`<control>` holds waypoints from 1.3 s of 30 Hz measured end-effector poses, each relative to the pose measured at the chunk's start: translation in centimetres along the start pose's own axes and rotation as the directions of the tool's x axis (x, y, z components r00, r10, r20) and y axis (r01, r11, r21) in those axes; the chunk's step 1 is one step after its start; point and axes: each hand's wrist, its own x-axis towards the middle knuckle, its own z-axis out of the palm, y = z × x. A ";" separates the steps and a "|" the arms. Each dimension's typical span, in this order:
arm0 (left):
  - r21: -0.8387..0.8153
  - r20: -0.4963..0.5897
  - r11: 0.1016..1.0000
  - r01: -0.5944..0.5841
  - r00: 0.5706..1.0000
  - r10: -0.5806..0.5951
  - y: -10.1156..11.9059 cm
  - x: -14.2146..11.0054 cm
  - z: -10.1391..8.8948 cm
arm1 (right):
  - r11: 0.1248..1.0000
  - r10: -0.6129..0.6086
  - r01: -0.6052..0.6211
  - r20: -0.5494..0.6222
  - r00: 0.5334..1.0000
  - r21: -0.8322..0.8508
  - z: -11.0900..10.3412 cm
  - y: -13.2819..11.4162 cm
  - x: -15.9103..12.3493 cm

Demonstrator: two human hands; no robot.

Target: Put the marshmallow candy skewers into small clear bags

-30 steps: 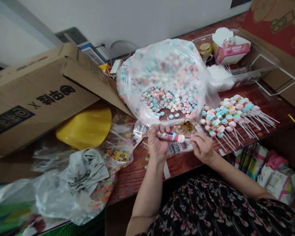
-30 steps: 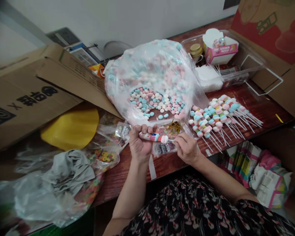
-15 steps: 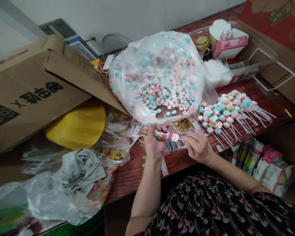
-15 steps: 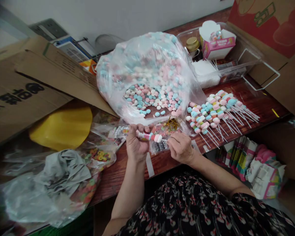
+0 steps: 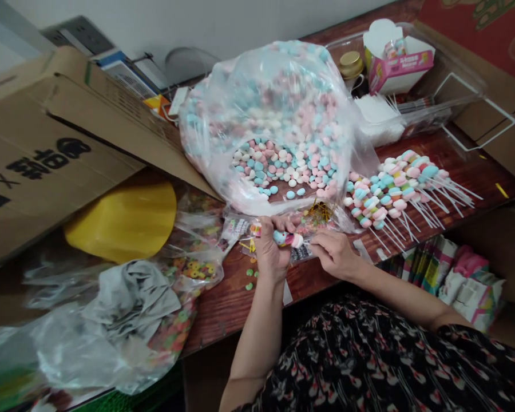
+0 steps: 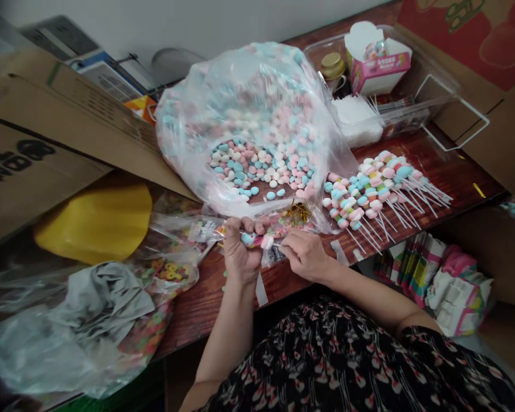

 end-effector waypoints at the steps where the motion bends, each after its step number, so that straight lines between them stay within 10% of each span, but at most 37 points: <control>1: 0.007 0.006 1.000 0.011 1.000 -0.011 -0.1 0.0 -0.1 | 0.992 0.078 -0.080 0.022 0.997 0.097 0.1 0.0 0.3; 10: -0.161 -0.058 0.958 0.236 0.967 -0.248 1.0 0.9 -0.7 | 0.651 0.335 -0.522 0.409 0.849 0.551 -0.4 1.0 1.4; 20: -0.051 -0.057 0.986 0.161 0.985 -0.164 -0.5 0.0 -0.3 | 0.987 0.084 -0.087 0.033 0.996 0.133 0.5 -0.2 -0.4; 24: -0.007 -0.022 0.993 0.121 0.992 -0.121 -0.9 -0.5 0.1 | 0.963 -0.109 0.106 0.004 0.994 -0.249 1.1 0.0 -0.7; 39: -0.051 -0.044 0.987 0.152 0.987 -0.154 -1.1 -0.4 -0.9 | 0.994 0.108 -0.110 0.236 0.966 -0.008 0.0 0.4 0.2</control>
